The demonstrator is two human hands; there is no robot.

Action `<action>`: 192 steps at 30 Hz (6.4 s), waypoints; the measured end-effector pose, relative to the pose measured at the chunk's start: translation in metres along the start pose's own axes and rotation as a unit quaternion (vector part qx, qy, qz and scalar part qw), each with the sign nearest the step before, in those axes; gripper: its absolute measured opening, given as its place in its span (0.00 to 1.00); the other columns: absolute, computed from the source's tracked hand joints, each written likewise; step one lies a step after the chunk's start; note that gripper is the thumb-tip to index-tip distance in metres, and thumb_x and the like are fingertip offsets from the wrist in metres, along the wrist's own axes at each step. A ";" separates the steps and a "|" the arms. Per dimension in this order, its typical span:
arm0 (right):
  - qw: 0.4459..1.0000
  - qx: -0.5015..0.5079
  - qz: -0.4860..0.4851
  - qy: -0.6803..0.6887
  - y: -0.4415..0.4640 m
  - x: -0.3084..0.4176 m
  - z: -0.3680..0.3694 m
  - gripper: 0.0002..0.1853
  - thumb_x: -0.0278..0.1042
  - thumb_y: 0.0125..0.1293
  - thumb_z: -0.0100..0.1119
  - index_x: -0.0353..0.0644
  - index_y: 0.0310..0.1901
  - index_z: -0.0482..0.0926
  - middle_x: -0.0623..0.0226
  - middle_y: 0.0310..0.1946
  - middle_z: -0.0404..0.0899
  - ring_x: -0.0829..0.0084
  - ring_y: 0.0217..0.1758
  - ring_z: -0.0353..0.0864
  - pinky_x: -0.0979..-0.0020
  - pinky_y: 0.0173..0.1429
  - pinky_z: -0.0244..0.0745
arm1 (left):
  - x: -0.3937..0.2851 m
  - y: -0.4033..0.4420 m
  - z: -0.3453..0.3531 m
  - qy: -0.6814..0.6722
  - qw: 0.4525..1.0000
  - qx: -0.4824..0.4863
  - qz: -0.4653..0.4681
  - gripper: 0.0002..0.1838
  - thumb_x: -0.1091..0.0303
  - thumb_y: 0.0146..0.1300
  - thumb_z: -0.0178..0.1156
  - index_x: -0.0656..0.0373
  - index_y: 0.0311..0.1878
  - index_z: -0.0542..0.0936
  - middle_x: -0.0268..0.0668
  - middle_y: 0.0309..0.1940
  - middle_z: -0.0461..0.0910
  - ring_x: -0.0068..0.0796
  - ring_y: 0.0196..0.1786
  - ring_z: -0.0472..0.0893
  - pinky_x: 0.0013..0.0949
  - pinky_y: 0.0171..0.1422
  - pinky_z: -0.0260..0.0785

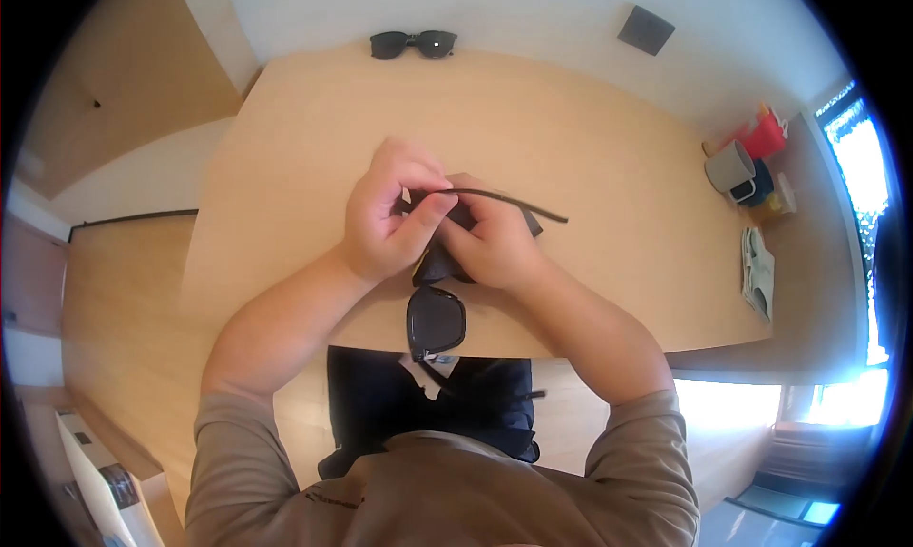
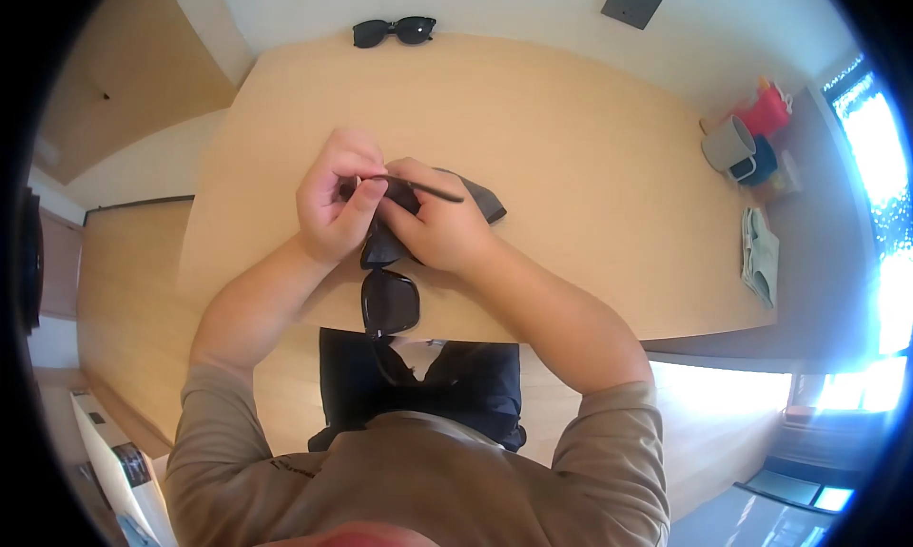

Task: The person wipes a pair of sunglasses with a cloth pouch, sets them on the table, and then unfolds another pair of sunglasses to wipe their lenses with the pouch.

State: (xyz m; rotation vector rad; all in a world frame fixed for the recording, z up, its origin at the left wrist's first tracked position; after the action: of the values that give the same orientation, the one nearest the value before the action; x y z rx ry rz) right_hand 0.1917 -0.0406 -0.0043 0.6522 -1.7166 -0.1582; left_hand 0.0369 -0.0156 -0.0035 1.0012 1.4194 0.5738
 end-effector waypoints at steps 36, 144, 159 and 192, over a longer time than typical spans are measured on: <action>0.999 -0.036 0.018 0.010 -0.007 -0.003 -0.010 0.08 0.25 0.65 0.63 0.37 0.44 0.77 0.66 0.32 0.82 0.77 0.34 0.80 0.74 0.40 0.75 | -0.008 0.010 -0.024 0.191 0.970 -0.016 0.150 0.09 0.76 0.59 0.65 0.59 0.42 0.77 0.34 0.30 0.80 0.34 0.30 0.73 0.36 0.44 0.62; 0.982 0.074 -0.146 -0.091 0.003 0.005 -0.026 0.11 0.29 0.57 0.70 0.39 0.35 0.76 0.63 0.27 0.74 0.65 0.28 0.73 0.69 0.35 0.69 | -0.005 0.014 -0.021 -0.083 0.987 -0.135 -0.028 0.04 0.72 0.73 0.54 0.61 0.40 0.71 0.30 0.25 0.72 0.16 0.27 0.71 0.22 0.32 0.65; 0.993 0.037 0.006 0.116 -0.003 -0.002 -0.019 0.13 0.35 0.61 0.71 0.39 0.36 0.75 0.70 0.29 0.74 0.79 0.35 0.71 0.74 0.40 0.68 | -0.009 0.014 -0.019 -0.075 0.987 -0.141 -0.034 0.05 0.71 0.73 0.54 0.61 0.41 0.71 0.31 0.25 0.73 0.17 0.28 0.72 0.22 0.33 0.65; 0.986 0.062 0.157 0.000 0.005 0.009 -0.009 0.18 0.38 0.52 0.78 0.38 0.34 0.78 0.70 0.29 0.80 0.80 0.34 0.77 0.74 0.39 0.75 | -0.002 0.011 -0.013 0.055 0.996 0.017 0.061 0.04 0.72 0.66 0.61 0.58 0.40 0.76 0.36 0.30 0.75 0.30 0.34 0.72 0.30 0.39 0.64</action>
State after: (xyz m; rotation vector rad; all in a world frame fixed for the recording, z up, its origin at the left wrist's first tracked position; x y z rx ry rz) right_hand 0.1979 -0.0393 0.0083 0.4639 -1.8150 0.1710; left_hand 0.0267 -0.0091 0.0084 1.1020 1.4762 0.7061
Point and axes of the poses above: each hand's wrist, its own y-axis towards the middle knuckle, its own z-axis out of the palm, x = y × z, the point moved 1 cm from there along y, towards the middle knuckle
